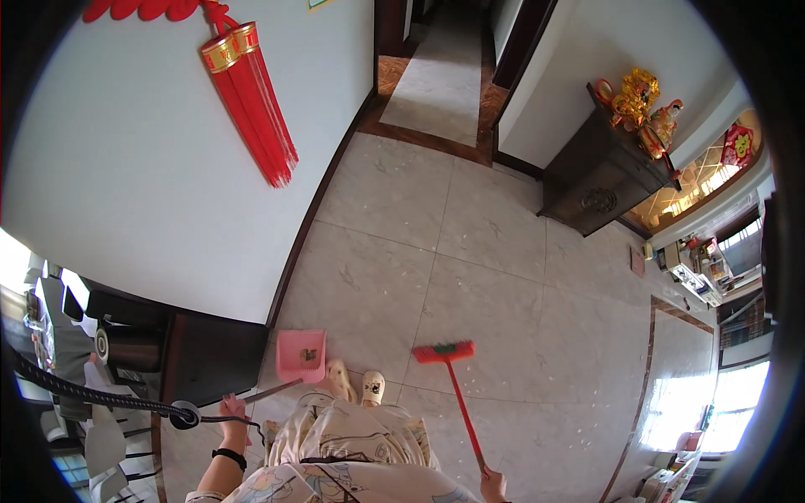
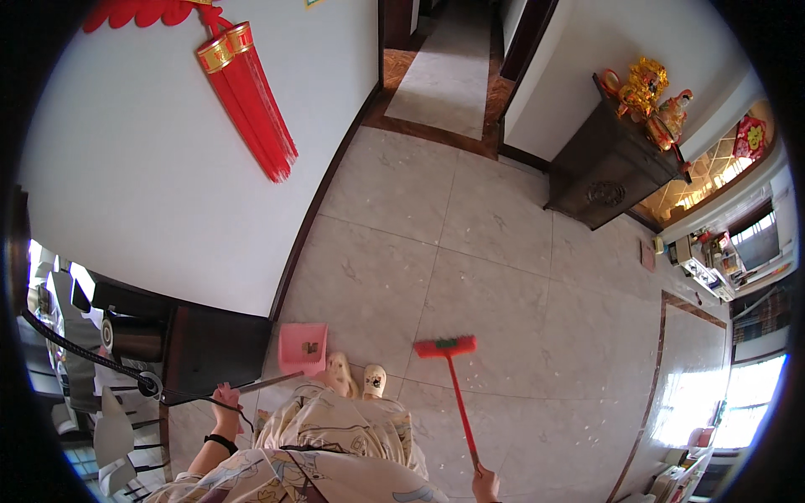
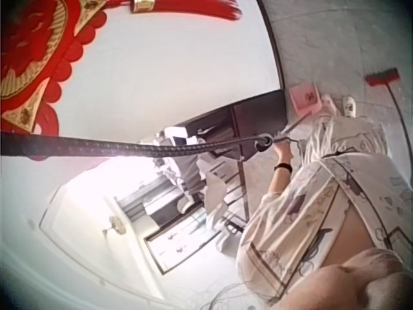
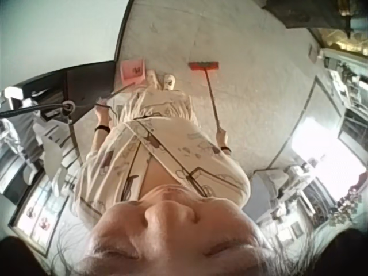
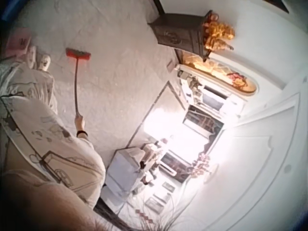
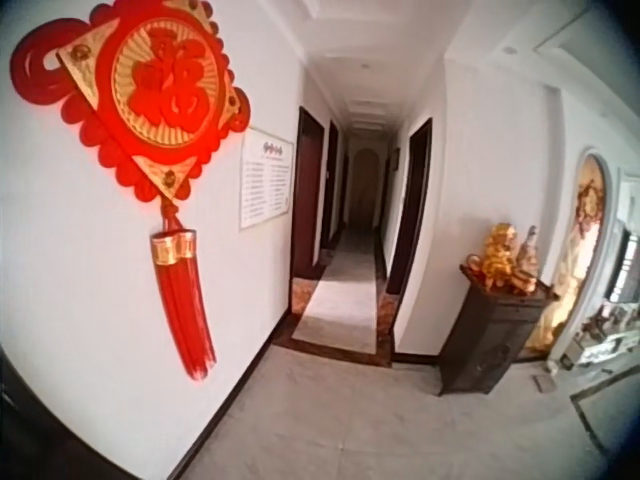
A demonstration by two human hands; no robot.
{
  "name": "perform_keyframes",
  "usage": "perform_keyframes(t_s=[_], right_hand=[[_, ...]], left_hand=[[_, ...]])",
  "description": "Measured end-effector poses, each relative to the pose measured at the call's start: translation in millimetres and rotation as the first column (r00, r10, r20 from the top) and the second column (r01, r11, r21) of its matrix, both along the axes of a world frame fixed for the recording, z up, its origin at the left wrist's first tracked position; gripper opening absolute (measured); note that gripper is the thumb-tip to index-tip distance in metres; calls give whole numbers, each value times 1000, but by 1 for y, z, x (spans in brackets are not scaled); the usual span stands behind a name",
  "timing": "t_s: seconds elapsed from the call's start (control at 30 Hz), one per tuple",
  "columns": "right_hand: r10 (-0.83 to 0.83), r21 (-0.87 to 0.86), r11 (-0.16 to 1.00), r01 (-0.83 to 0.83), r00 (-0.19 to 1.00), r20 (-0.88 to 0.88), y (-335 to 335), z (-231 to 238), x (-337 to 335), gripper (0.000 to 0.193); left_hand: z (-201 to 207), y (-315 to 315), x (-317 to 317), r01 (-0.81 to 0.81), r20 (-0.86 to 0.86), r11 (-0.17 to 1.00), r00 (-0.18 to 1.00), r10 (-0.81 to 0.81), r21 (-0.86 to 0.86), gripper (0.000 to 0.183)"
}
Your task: Sweeping the floor with a broom and dustpan in a living and dining area, including moving chairs to sweep underneath.
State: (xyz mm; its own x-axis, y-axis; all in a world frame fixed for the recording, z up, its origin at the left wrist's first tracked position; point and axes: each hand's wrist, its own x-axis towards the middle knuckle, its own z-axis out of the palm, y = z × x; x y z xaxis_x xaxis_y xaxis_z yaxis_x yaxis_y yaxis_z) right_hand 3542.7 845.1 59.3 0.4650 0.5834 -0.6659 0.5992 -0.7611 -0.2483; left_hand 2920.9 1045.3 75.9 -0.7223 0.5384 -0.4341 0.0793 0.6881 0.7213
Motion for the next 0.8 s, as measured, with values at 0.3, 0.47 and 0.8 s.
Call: perform_keyframes(t_s=[0.3,0.47,0.8], right_hand=[[302,186,938,-292,953,-25,289,-76,-143,29],[437,96,892,-441,898,56,409,-90,-207,30],[173,-178,974,-141,968,182,354,-45,-76,29]], left_hand=[[-6,83,-18,86,-76,994,993,-91,-66,17],[-18,121,-27,245,-114,968,965,-238,59,24],[-11,224,-46,344,-3,938,939,-344,-34,26]])
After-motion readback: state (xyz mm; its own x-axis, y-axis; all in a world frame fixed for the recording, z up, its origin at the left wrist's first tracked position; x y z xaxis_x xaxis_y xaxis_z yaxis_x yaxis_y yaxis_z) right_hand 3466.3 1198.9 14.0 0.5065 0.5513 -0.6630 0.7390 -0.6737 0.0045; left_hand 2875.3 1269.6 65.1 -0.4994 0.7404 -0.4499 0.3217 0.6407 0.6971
